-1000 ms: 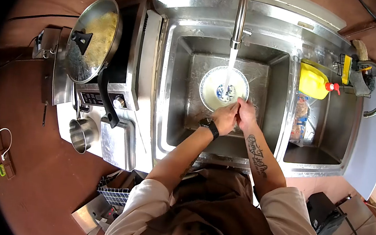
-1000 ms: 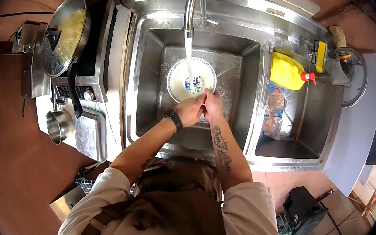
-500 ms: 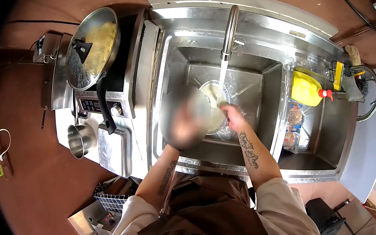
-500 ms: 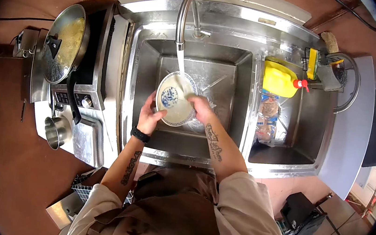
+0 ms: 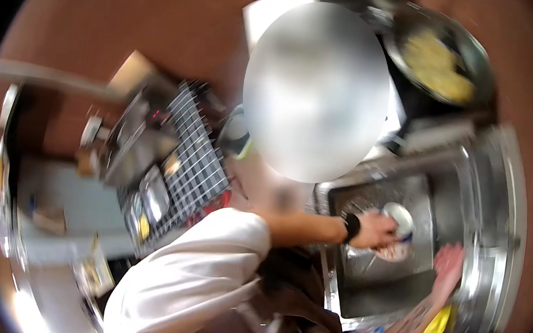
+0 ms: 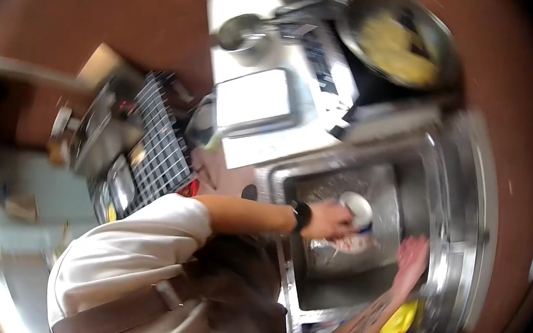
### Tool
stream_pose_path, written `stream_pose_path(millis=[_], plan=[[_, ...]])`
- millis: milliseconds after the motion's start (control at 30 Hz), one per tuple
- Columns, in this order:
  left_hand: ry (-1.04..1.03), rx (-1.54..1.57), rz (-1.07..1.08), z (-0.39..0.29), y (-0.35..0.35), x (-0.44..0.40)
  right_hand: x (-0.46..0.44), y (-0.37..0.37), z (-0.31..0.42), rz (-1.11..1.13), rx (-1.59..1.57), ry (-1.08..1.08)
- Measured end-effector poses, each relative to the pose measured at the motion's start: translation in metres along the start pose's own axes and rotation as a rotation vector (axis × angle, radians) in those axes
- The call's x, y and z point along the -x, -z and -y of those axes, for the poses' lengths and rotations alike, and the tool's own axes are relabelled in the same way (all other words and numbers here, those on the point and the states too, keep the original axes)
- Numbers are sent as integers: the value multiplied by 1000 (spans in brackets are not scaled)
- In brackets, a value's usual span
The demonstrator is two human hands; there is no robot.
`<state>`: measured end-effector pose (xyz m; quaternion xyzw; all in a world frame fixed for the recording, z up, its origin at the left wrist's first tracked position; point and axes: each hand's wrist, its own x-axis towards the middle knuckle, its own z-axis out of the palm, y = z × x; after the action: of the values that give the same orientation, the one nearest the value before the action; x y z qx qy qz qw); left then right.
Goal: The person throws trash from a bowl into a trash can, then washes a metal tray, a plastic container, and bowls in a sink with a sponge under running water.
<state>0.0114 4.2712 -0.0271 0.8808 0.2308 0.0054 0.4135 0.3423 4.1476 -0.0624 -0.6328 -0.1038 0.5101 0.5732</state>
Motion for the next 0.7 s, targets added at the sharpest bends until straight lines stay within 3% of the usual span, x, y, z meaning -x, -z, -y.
stream_pose_path(millis=[33, 67, 100, 133, 233, 300, 333, 433, 533, 633, 700], plan=[[-332, -363, -239, 10, -35, 13, 24, -10, -24, 49, 159, -79], [-364, -357, -269, 10, -52, 10, 40, -18, -51, 135, 159, -200], [-405, -352, -292, 13, -62, 8, 40, -13, -81, 416, -194, -431], [-456, -371, -280, 11, -62, 9, 62, -52, -94, 80, -239, -492], [-579, -462, -402, -7, -64, 24, 80, -62, -111, 24, -428, -338], [-722, -361, -533, -4, -58, 42, 89, -70, -91, -102, -331, -195], [-741, -193, -442, -13, -35, 59, 125, -111, -57, -168, -371, -81], [-560, 147, -640, -41, 16, 147, 156, -143, -42, -164, -116, 13], [-236, 204, -808, -21, 19, 243, 172, -156, -48, -116, 149, 68], [101, 192, -919, 13, -20, 376, 201, -169, -53, -62, 461, 165], [431, 217, -1034, 13, -73, 488, 232, -182, -62, -42, 680, 229]])
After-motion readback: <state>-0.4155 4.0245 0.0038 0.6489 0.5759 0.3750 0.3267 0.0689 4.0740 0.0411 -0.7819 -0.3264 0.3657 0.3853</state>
